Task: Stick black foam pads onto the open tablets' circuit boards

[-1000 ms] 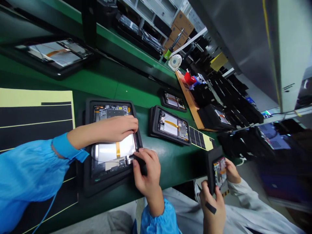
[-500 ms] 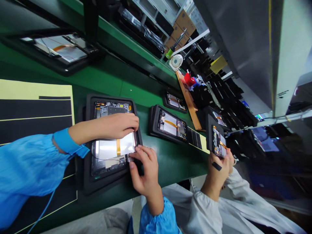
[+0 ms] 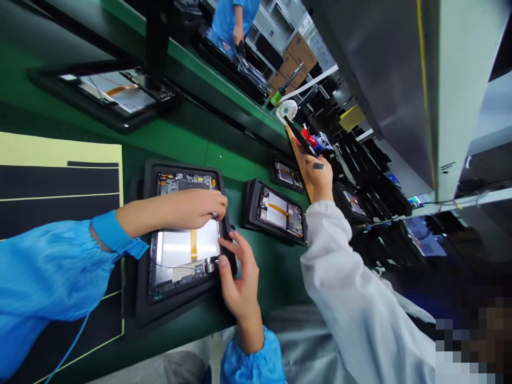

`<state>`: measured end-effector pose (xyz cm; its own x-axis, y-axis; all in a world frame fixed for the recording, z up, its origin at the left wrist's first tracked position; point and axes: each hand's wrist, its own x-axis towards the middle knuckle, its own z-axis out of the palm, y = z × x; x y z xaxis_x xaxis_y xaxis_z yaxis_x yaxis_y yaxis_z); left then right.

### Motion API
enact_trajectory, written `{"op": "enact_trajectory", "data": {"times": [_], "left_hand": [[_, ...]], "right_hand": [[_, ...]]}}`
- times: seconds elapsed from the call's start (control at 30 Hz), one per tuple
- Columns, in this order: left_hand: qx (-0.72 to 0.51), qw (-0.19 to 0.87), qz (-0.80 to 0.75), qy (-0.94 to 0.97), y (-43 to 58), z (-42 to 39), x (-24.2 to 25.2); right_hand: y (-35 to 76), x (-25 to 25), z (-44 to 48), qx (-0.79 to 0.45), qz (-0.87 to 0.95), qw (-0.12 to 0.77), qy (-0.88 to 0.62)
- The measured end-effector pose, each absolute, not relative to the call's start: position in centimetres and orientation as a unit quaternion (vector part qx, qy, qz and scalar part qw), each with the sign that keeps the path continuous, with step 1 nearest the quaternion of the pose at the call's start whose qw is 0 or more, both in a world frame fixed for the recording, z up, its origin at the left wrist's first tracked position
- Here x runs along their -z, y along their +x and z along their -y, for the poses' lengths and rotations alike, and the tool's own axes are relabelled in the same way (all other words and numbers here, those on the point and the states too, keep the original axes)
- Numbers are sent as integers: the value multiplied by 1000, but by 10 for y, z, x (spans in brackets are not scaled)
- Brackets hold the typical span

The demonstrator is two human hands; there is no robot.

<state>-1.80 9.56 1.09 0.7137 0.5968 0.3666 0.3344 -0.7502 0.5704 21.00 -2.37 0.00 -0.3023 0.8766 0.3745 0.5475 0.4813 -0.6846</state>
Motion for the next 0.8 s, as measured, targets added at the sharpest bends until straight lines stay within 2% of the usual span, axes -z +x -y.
{"op": "enact_trajectory", "data": {"times": [0.17,0.4,0.63,0.8], "left_hand": [[-286,202,-258,901,-11,-86,-16],[-251,319,-222,887,6,-73,-16],[-229,311,-248,889,7,-76,-14],[-249,290,-244,891,3,-78,-15]], "right_hand": [[207,3,30,-254,748,393,-470],[204,13,38,-286,719,429,-466],[202,17,43,-295,659,495,-484],[203,16,39,-266,695,449,-495]]}}
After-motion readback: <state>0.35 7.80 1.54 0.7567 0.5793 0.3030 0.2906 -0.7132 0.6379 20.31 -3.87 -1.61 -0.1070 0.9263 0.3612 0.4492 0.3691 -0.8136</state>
